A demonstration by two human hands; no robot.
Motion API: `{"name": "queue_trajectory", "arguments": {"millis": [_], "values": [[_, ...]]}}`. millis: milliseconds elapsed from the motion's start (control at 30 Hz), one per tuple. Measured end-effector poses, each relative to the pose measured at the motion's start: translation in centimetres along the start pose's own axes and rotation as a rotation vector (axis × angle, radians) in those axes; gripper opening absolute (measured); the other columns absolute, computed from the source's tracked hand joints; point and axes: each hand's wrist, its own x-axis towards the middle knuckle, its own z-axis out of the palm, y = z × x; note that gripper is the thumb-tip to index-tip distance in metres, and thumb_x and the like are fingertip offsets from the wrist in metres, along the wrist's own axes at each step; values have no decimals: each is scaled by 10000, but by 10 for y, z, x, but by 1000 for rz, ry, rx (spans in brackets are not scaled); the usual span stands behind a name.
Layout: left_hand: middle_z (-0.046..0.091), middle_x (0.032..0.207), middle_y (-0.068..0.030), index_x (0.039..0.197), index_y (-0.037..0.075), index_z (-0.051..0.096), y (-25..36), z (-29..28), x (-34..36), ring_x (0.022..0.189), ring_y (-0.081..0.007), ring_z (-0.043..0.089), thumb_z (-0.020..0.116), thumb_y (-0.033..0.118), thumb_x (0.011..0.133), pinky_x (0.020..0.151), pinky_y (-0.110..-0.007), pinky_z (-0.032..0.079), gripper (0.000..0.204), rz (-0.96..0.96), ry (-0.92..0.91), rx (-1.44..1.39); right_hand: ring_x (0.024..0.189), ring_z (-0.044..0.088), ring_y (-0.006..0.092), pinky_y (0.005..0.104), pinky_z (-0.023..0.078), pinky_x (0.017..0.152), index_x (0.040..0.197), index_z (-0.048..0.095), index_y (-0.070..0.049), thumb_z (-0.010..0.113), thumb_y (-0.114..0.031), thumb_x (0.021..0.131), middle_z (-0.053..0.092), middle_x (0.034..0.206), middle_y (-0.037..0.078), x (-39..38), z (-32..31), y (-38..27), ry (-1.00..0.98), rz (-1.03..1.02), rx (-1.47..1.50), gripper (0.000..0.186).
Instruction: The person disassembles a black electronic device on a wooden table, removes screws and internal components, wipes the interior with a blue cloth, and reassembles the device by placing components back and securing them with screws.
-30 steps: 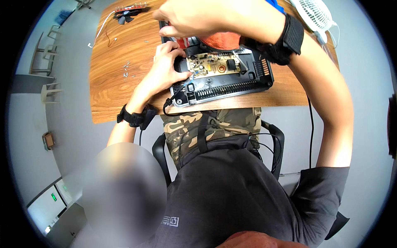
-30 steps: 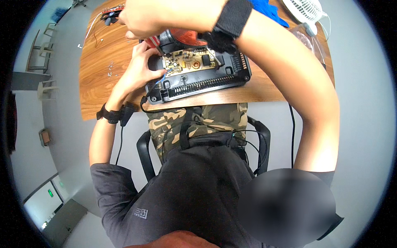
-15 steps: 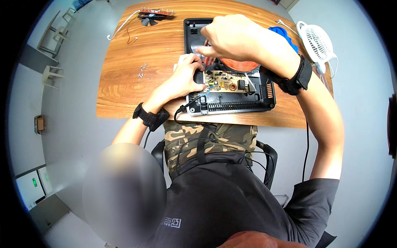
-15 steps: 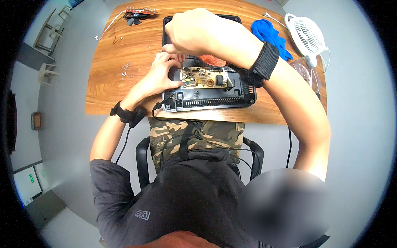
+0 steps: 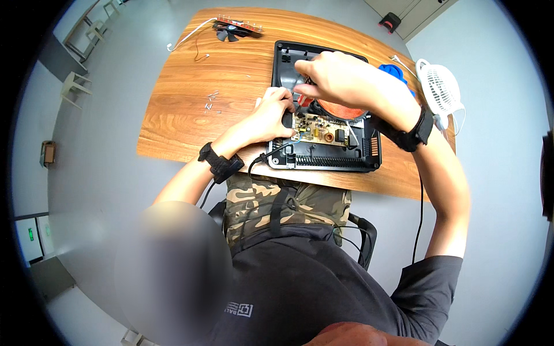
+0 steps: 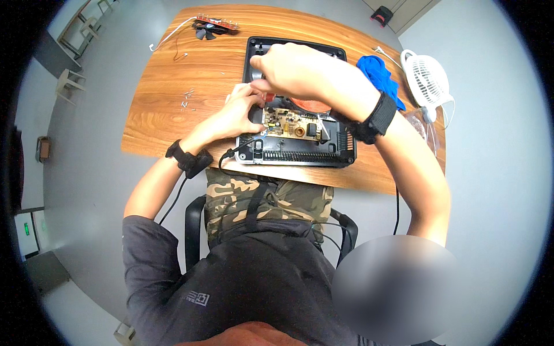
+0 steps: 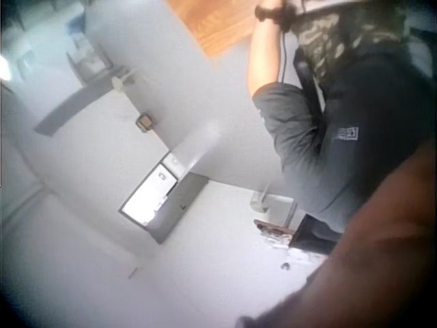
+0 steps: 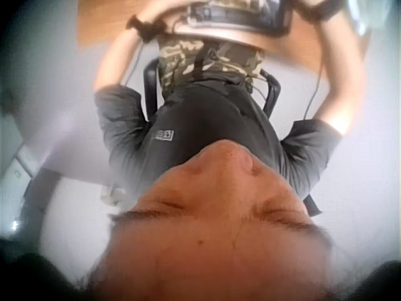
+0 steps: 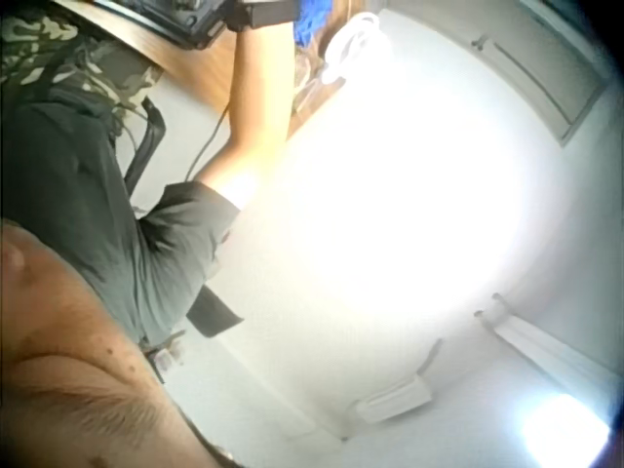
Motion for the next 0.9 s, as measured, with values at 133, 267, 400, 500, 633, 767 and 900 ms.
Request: {"name": "queue_trajectory", "arguments": {"millis": [133, 267, 400, 500, 633, 767, 900], "values": [[519, 1241, -98, 1028, 25, 706, -3, 5, -2, 1304, -332, 404, 851, 234, 611, 1046, -479, 387, 489, -23, 27, -30, 792, 726, 392, 461, 593, 707, 853, 677, 49, 621, -386, 962, 708, 814, 263, 6, 1, -16, -60, 106, -37, 452], [543, 1248, -156, 1070, 19, 708, -2, 1, -4, 1279, -362, 432, 859, 239, 645, 1099, -462, 375, 502, 2, 34, 9, 892, 701, 441, 482, 581, 784, 1014, 628, 62, 683, -341, 880, 699, 904, 277, 8, -10, -19, -93, 219, 11, 428], [547, 1233, -114, 1037, 11, 714, 0, 2, 0, 1274, -353, 436, 847, 221, 636, 1097, -450, 382, 472, 15, 9, -3, 967, 632, 423, 475, 525, 807, 1072, 517, 32, 730, -172, 841, 609, 1000, 203, -3, -7, 3, -63, 52, 172, 375], [550, 1235, -116, 1059, 15, 708, 1, 0, -1, 1269, -352, 434, 839, 214, 641, 1099, -450, 382, 481, 1, 6, -1, 931, 636, 413, 468, 520, 784, 1041, 525, 26, 754, -197, 857, 611, 966, 205, 2, -6, 3, -126, 14, 177, 369], [543, 1246, -116, 1068, 13, 704, -4, 3, 0, 1278, -346, 423, 842, 223, 631, 1085, -457, 387, 505, 0, 17, -43, 857, 658, 414, 457, 521, 748, 902, 566, 33, 782, -280, 859, 654, 857, 210, 8, -1, 2, -47, -45, 238, 383], [534, 1250, -116, 1034, 6, 719, -8, 9, -2, 1293, -341, 416, 856, 258, 614, 1057, -470, 401, 508, 25, 69, -40, 749, 665, 425, 463, 532, 698, 836, 599, 34, 726, -387, 903, 667, 722, 212, 17, 1, -5, -56, 72, 116, 445], [546, 1229, -110, 1026, 12, 723, -6, 7, -2, 1281, -342, 430, 855, 253, 612, 1045, -472, 409, 497, 29, 74, -6, 818, 695, 428, 465, 565, 749, 905, 646, 44, 659, -460, 924, 696, 805, 253, 21, 0, -5, -99, 213, 20, 505]]}}
